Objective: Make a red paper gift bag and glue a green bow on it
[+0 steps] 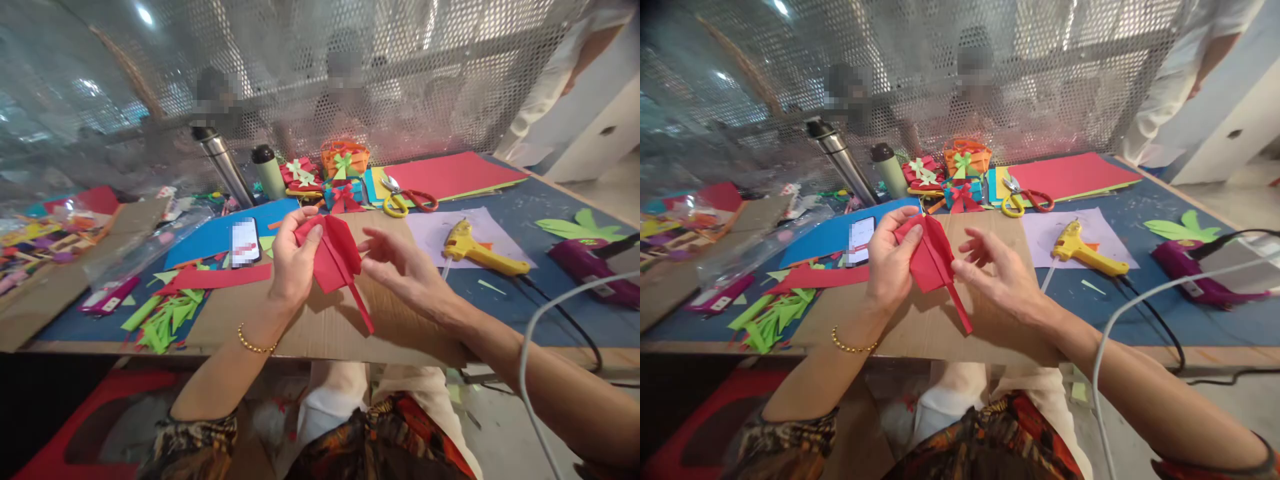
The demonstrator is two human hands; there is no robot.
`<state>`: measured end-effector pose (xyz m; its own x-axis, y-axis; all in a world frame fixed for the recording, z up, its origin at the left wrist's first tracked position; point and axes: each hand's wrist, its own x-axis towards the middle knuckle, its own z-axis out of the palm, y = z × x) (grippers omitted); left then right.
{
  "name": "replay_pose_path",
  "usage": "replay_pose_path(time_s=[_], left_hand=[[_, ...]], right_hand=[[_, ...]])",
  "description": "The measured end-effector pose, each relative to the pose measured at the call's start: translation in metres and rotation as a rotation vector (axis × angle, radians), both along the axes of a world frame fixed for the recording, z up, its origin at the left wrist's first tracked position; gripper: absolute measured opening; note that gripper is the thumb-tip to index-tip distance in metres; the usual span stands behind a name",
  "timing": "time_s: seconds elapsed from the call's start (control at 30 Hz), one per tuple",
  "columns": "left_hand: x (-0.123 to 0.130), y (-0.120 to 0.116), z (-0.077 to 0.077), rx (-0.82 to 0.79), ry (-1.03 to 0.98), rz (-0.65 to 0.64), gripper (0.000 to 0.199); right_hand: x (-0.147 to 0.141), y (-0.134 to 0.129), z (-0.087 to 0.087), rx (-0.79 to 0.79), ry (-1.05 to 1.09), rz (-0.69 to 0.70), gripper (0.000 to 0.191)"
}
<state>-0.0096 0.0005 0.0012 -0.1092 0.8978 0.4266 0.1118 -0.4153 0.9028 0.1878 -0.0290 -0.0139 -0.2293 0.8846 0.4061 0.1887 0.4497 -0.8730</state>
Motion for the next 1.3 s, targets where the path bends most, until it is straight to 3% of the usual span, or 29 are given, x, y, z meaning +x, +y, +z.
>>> replay_pose_path(time_s=[0.07,0.2,0.43,0.6,0.73,0.83,0.97,1.13,1.3], left_hand=[[0.001,-0.001,-0.002,0.001,0.039,0.013,0.027],[0.008,-0.005,-0.007,-0.016,0.049,-0.001,0.027],[0.012,-0.005,-0.008,-0.146,-0.107,-0.091,0.026],[-0.003,0.001,0.005,-0.337,-0.080,-0.291,0.036],[-0.018,0.006,0.018,-0.454,0.033,-0.371,0.050],[-0.023,0.005,0.026,-0.580,0.177,-0.457,0.044],[-0.023,0.001,0.033,-0.691,0.289,-0.592,0.033],[-0.019,-0.002,0.032,-0.669,0.232,-0.517,0.034],[-0.021,0.005,0.026,-0.601,0.068,-0.390,0.039]], right_hand=[[-0.008,-0.003,0.001,-0.210,0.072,0.132,0.062],[-0.019,-0.008,0.005,-0.498,0.226,0.225,0.045],[-0.024,-0.006,-0.008,-0.707,0.519,0.211,0.042],[-0.018,-0.002,-0.008,-0.713,0.496,0.217,0.040],[-0.007,-0.001,-0.002,-0.727,0.284,0.265,0.034],[0.001,-0.001,0.003,-0.731,0.067,0.306,0.028],[0.005,-0.001,0.008,-0.704,-0.041,0.329,0.023],[0.010,0.003,0.017,-0.654,-0.073,0.310,0.030],[0.026,0.014,0.023,-0.482,-0.124,0.229,0.054]])
